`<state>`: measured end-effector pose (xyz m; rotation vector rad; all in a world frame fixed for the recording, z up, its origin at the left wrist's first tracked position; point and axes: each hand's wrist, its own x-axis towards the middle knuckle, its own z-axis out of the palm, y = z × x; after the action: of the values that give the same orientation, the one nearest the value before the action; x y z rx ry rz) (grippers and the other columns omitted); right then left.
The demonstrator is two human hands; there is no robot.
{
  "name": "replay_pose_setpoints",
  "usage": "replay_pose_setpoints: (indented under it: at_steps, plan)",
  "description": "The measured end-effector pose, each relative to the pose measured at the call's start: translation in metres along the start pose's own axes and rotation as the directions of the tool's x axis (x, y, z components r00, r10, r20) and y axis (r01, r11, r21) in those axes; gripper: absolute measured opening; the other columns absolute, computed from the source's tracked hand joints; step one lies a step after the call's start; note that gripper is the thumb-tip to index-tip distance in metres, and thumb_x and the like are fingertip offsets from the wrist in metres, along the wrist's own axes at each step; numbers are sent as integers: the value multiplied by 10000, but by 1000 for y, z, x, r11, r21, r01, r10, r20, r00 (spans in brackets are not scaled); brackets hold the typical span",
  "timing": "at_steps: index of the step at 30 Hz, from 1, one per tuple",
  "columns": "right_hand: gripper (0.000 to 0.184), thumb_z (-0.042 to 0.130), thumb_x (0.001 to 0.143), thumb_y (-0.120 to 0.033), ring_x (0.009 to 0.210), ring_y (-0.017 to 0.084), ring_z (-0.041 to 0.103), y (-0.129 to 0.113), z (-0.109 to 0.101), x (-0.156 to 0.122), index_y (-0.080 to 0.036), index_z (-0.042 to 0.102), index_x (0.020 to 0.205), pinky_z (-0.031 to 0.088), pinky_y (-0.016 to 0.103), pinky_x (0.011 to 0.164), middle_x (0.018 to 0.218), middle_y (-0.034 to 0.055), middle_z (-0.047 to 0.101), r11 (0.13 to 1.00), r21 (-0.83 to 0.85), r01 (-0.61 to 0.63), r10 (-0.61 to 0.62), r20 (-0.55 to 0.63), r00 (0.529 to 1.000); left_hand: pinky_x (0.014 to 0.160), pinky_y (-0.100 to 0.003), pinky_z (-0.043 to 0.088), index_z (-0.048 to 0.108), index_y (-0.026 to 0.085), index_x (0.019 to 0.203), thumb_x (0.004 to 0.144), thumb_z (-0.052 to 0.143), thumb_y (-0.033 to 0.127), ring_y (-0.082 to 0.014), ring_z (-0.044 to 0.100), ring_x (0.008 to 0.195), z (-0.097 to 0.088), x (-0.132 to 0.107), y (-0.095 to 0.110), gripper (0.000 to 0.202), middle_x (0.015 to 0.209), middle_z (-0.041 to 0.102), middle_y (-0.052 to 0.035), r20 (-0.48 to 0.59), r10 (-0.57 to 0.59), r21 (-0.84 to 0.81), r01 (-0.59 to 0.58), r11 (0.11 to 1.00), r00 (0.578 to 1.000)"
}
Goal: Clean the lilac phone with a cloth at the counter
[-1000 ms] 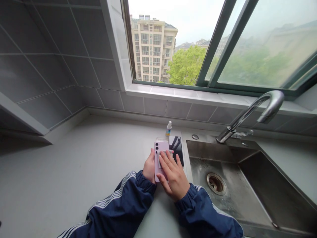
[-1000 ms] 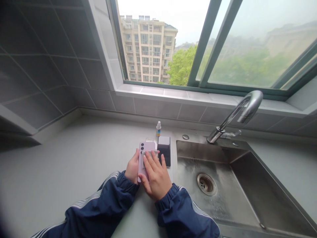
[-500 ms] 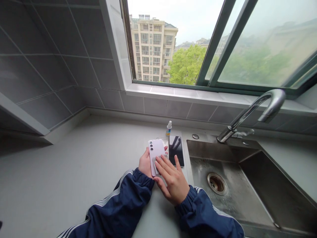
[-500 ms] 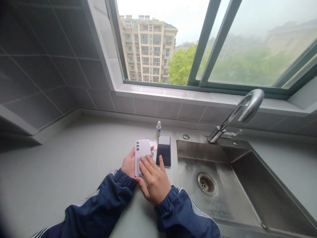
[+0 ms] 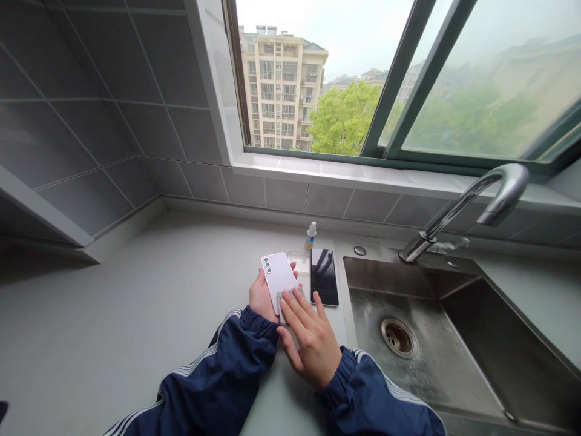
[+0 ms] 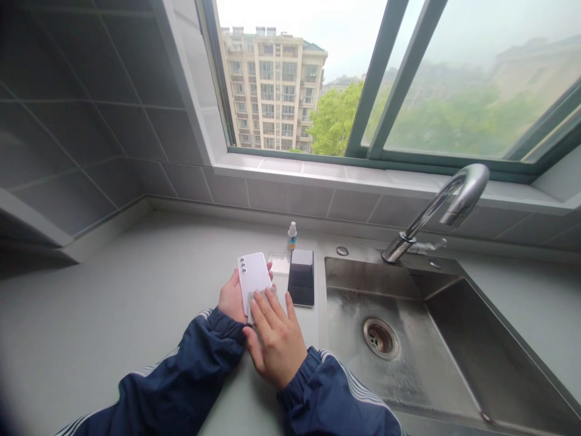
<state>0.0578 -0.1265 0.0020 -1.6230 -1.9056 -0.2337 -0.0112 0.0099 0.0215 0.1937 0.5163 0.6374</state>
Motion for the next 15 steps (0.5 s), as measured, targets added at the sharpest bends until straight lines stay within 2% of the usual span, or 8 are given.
replay_pose_setpoints:
  at_steps: [3,7,11,15]
  plan:
    - [513,546,952,-283,1466,309,389,1,2,-2,-130,504,1440,203,556,1255,1520,103,500,999,40,34,-36,34,999,846,-417,504,424,64,1500,999,244,552,-257,676,783,-2,1,1,722,1015,728,-171,6,-41,29,41,999,999]
    - [523,536,955,-280,1469,317,381,3,2,-2,-112,490,1448,198,567,1249,1524,124,489,1000,9,-12,12,19,1000,812,-424,519,429,72,1491,1006,235,530,-262,681,783,-3,2,1,695,1023,727,-173,-5,32,39,-32,999,999]
    - [631,565,925,-363,1499,317,320,4,2,-2,-108,436,1487,225,566,1240,1569,119,425,995,70,73,-81,118,990,790,-414,538,463,68,1463,1004,255,536,-255,688,788,0,1,1,687,1012,728,-172,13,-10,42,9,999,1000]
    - [662,566,925,-345,1511,339,285,0,4,-3,-93,396,1513,229,589,1227,1588,146,381,999,-3,-40,40,83,996,768,-419,555,459,106,1471,1016,247,509,-250,696,814,4,1,-2,644,1150,715,-172,-22,128,53,-126,991,992]
